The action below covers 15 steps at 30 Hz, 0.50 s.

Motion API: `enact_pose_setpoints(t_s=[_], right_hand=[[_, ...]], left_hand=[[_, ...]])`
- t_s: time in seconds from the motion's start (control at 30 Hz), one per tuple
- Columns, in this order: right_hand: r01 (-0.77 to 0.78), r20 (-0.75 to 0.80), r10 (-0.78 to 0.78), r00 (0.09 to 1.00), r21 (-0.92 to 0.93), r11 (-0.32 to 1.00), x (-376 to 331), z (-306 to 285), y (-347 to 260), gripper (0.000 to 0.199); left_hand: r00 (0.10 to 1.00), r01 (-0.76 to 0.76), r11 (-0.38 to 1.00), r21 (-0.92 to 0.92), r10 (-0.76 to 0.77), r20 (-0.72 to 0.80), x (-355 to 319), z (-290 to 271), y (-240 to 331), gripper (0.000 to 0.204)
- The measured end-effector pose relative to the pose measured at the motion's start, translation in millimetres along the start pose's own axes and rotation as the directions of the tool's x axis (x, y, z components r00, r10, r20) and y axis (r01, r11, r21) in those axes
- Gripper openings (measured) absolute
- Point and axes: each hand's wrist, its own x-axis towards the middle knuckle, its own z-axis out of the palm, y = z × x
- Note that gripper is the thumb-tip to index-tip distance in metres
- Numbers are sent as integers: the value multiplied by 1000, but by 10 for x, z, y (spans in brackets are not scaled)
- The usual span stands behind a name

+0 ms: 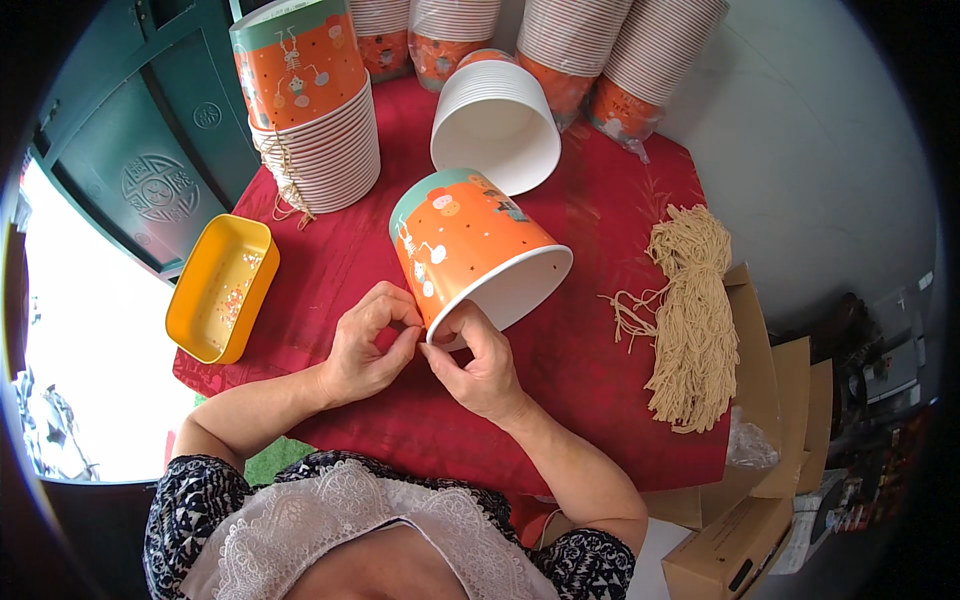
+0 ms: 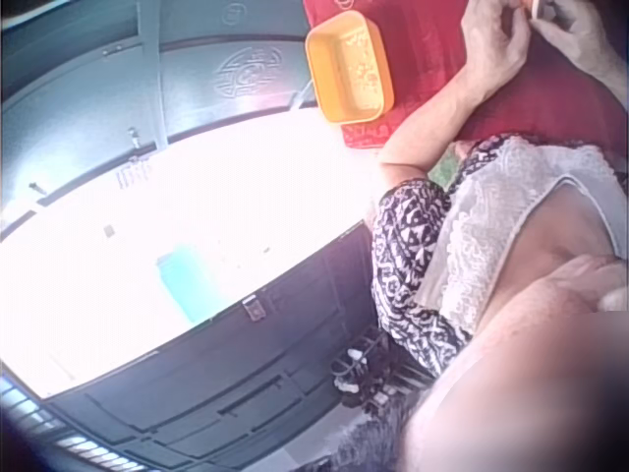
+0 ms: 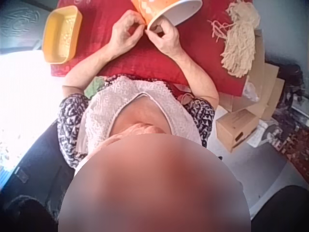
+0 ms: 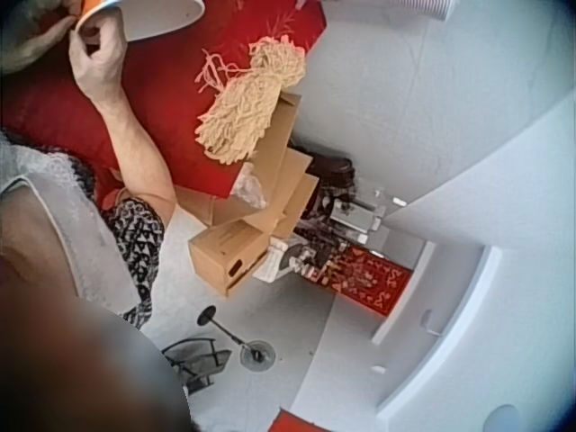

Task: Threading and tying string handles onto paper buckets.

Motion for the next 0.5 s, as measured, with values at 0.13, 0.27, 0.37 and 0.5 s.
enact_pose_setpoints(t_s=[0.13,0.27,0.37,0.5], right_hand=[[2,8,-2,1000,-19,1000,-2,-7,9,21],[5,8,-5,1000,-19,1000,8,-12,4,22],[26,10,-25,1000,-38,999,20,-18,-13,22],[39,19,-38,999,-83,996,45,-27,-69,24]], left_hand=[[1000,6,1000,0,-6,1,8,-1,9,19],[1000,14,1000,-4,-14,4,18,0,9,18],[1000,14,1000,5,-14,13,21,-3,1,18],[1000,3,1000,12,-4,18,46,-32,14,18]])
